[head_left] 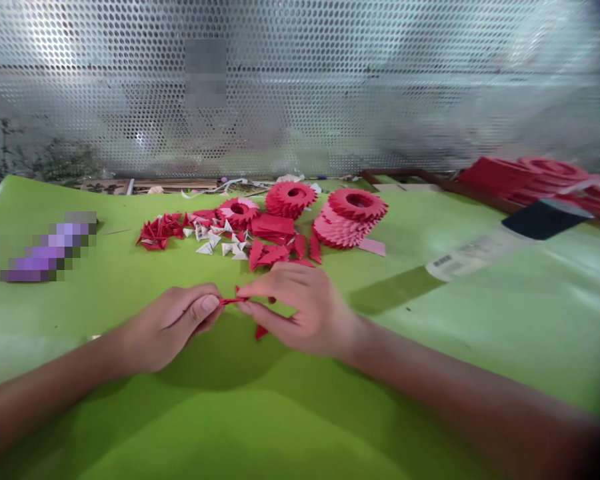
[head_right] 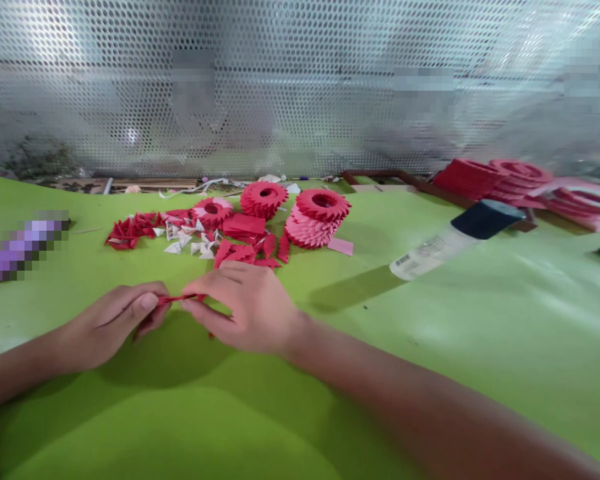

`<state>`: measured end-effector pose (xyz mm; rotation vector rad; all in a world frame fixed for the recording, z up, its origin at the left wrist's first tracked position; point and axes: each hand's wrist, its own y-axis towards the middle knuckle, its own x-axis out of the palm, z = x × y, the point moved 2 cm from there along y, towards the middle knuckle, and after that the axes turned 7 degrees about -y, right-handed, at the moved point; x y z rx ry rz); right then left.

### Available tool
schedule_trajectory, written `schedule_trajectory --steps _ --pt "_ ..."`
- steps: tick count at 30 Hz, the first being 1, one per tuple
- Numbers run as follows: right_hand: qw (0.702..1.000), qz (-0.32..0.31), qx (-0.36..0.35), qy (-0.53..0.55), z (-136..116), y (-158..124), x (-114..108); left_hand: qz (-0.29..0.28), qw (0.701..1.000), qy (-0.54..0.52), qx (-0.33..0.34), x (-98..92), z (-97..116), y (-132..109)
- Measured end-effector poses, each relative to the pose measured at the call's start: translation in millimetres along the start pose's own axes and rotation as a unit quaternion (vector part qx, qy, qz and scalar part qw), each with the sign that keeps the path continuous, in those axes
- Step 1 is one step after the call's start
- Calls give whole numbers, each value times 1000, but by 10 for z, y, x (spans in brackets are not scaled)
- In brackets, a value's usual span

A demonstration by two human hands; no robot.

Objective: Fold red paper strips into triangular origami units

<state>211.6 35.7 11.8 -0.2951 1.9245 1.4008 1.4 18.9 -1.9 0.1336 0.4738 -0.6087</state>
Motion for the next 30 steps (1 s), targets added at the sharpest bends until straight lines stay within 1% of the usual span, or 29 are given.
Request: schedule_trajectory --steps 2,6,8,11,14,17,21,27,29,30 --pt "1000 -3 1 5 7 -9 14 0 1000 -7 -9 6 -11 4" --pt "1000 -21 -1 15 -37 -21 47 -21 1000 -18 -13 54 -17 4" --pt "999 -24 8 26 -50 -25 64 -26 999 -23 -13 69 -10 7" --pt "998 -22 46 35 -29 -28 76 -4 1000 0 -10 53 10 23" --pt "997 -26 66 37 -5 -24 72 21 997 76 13 22 37 46" --pt "995 -31 80 56 -4 -15 68 31 984 162 59 7 52 57" --pt "990 -34 100 95 -15 -8 76 44 965 236 106 -9 47 57" --pt "996 -28 62 62 -40 -7 65 64 924 333 177 -14 77 46" --pt "994 -30 75 68 -43 0 55 76 914 354 185 -16 97 40" --pt "991 -33 94 83 -42 5 50 89 910 360 186 -20 107 35"
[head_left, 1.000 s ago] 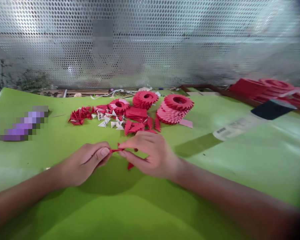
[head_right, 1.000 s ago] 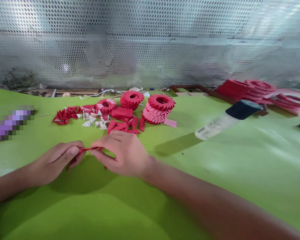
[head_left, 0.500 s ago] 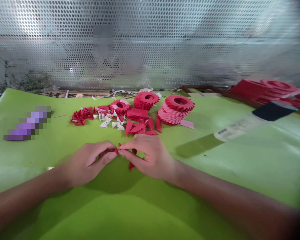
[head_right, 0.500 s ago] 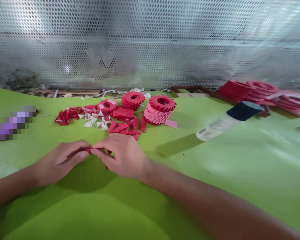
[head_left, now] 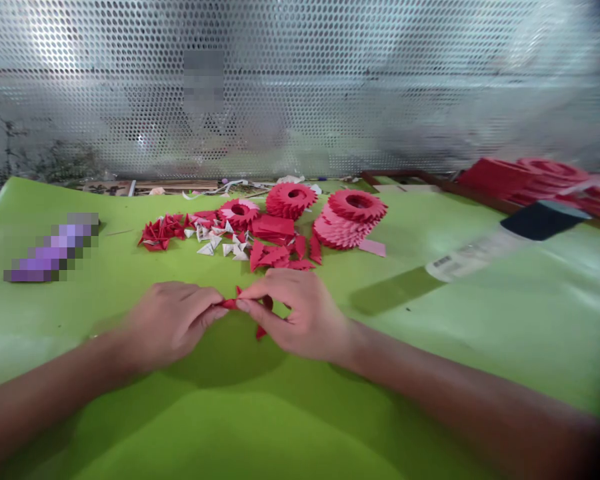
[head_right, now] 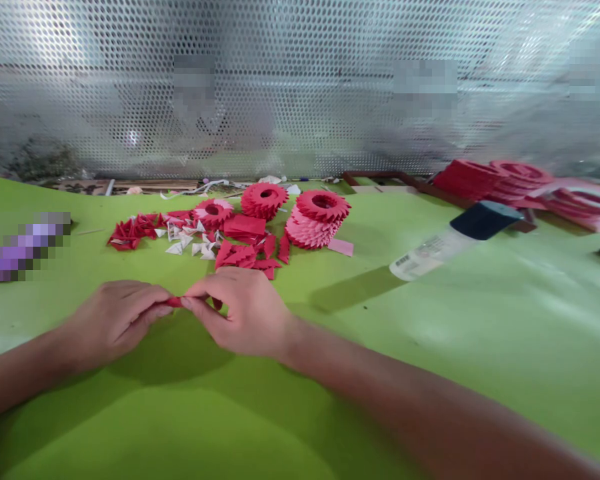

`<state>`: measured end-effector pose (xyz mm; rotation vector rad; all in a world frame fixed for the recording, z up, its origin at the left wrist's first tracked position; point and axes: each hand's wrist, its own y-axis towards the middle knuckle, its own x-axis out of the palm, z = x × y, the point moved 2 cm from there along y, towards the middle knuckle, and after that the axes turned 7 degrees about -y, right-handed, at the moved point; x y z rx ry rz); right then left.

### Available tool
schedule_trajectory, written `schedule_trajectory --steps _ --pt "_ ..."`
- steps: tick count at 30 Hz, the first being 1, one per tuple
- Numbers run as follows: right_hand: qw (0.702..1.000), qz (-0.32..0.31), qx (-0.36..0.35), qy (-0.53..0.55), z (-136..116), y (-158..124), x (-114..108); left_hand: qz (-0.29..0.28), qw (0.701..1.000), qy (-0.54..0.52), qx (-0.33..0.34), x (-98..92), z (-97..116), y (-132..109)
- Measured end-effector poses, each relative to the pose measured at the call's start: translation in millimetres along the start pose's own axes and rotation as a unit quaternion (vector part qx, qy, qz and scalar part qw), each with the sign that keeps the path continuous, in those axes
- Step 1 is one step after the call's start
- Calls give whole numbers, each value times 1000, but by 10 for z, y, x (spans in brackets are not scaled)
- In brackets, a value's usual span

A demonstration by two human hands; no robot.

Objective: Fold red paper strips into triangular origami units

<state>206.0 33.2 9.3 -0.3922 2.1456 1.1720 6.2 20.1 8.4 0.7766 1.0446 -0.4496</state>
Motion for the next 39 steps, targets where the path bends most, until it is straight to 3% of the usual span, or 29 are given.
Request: schedule_trajectory --steps 5,10,22,25,29,34,37,39 --pt "973 -58 174 136 8 3 11 131 989 39 59 -80 52 -24" --pt "955 -70 215 193 3 17 19 175 979 22 103 -124 80 -55" --pt "956 -51 215 192 3 14 16 168 979 1 116 -134 68 -53" --pt "965 -53 191 171 6 0 34 140 988 -52 50 -97 53 -22" --pt "976 -69 158 137 22 16 9 54 986 -144 -72 -26 -10 9" --pt "968 -194 158 0 173 115 -219 31 979 -156 -131 -27 -75 12" --pt "945 -286 147 -66 276 143 -334 58 980 -148 -121 -63 -77 7" --pt "931 -337 133 -53 315 133 -348 77 981 -147 -99 -77 -65 1"
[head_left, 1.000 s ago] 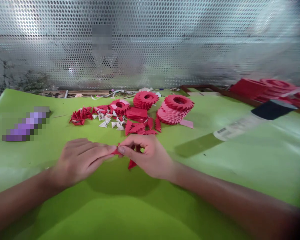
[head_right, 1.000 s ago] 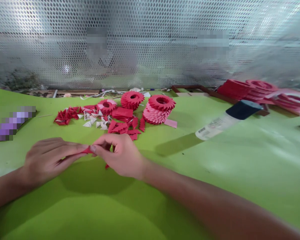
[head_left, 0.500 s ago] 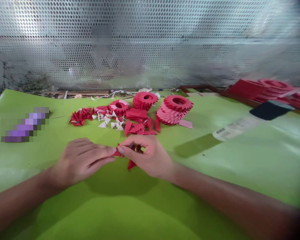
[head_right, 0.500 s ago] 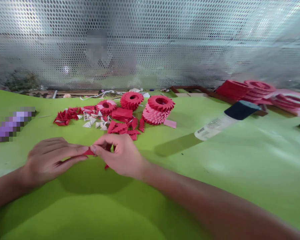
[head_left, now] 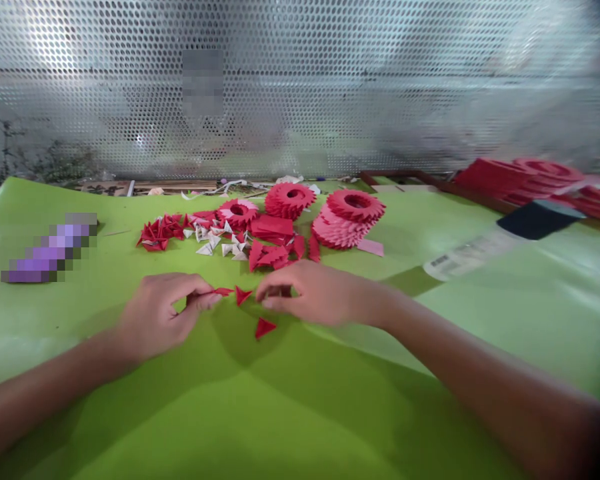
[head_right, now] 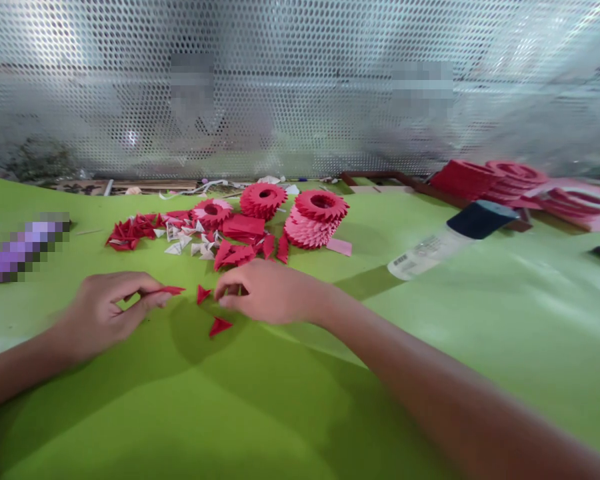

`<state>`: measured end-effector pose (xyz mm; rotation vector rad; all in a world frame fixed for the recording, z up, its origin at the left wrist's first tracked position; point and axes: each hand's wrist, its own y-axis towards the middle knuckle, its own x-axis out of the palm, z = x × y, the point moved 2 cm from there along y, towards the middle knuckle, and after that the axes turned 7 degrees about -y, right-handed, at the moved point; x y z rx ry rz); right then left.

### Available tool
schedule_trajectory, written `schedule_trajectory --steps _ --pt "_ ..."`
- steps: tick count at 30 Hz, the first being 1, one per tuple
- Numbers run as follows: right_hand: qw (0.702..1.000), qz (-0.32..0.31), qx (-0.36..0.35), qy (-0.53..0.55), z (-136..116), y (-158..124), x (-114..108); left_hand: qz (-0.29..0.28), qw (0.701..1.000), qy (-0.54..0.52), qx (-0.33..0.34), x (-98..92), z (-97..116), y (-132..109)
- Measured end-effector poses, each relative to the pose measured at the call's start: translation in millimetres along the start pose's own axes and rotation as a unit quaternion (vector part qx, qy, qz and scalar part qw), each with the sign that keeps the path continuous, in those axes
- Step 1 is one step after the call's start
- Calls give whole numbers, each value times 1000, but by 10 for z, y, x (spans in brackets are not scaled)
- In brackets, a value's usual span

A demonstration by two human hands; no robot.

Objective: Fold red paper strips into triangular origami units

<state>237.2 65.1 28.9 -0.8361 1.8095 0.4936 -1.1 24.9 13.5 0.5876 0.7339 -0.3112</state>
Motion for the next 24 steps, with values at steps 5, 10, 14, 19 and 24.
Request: schedule_trajectory --steps 5,10,14,19,24 --pt "995 -73 -37 54 26 18 86 -2 999 0 35 10 -11 -17" --pt "993 -72 -77 48 -46 16 116 -5 1000 -3 10 13 -65 -9" --pt "990 -112 -60 59 -125 9 105 -11 1000 -6 -16 21 -94 -1" --pt "987 -126 21 97 -189 -20 62 -11 1000 -3 25 23 -77 10" --pt "987 -99 38 122 -220 -66 36 -53 995 23 87 40 -52 3"
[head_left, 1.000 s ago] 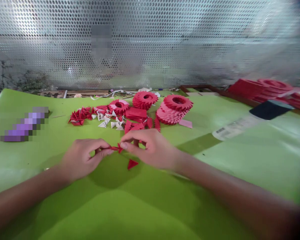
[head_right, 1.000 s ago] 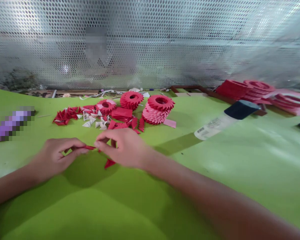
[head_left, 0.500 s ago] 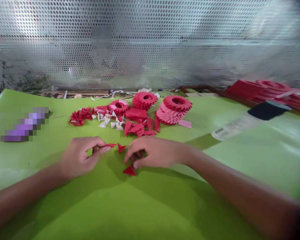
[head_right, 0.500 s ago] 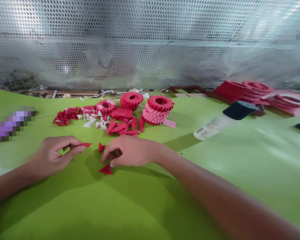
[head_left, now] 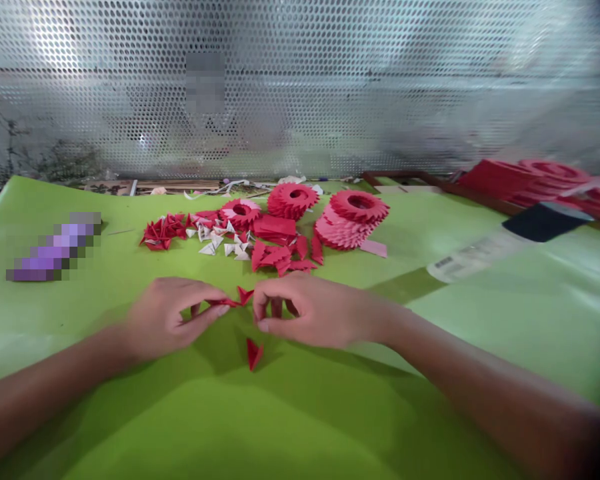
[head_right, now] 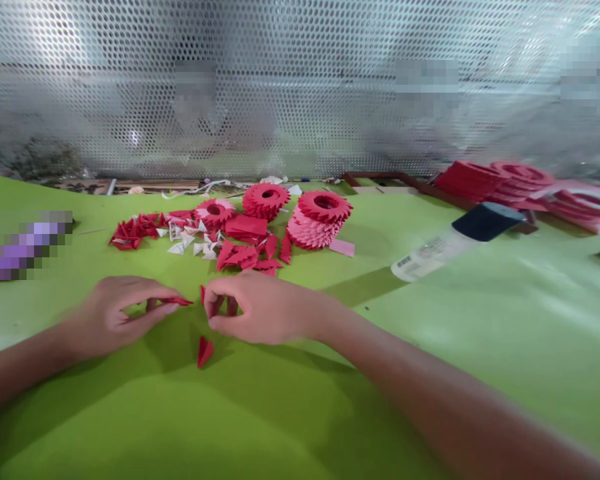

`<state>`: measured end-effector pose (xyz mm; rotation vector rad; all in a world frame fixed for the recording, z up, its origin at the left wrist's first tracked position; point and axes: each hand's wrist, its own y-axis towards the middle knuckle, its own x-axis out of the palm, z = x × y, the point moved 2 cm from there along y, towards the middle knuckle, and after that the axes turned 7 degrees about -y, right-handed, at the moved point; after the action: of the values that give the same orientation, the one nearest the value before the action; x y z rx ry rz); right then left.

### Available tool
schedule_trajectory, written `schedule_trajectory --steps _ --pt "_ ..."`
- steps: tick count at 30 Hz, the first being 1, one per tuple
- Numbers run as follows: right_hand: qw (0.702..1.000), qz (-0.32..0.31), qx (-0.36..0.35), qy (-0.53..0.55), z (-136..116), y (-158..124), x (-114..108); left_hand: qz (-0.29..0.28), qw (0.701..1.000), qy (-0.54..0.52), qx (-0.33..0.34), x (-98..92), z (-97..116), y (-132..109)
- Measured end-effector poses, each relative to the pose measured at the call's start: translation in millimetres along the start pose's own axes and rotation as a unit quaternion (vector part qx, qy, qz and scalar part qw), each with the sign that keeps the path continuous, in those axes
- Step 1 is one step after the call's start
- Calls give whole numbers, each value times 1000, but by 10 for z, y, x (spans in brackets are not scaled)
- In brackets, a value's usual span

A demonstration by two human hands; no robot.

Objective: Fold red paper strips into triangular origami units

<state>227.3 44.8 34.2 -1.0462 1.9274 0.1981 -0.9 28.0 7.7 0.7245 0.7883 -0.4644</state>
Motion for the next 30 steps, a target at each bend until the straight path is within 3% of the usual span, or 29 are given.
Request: schedule_trajectory --steps 9,15,22,30 --pt "994 -41 -101 -21 -32 55 99 2 1000 -2 2 8 -42 -6" --pt "997 -12 -78 7 -42 69 53 8 1000 2 27 14 -22 -15" --pt "992 19 -55 114 -9 72 38 26 997 4 70 4 23 -2" --pt "996 4 -24 83 15 79 36 30 997 13 71 -18 60 3"
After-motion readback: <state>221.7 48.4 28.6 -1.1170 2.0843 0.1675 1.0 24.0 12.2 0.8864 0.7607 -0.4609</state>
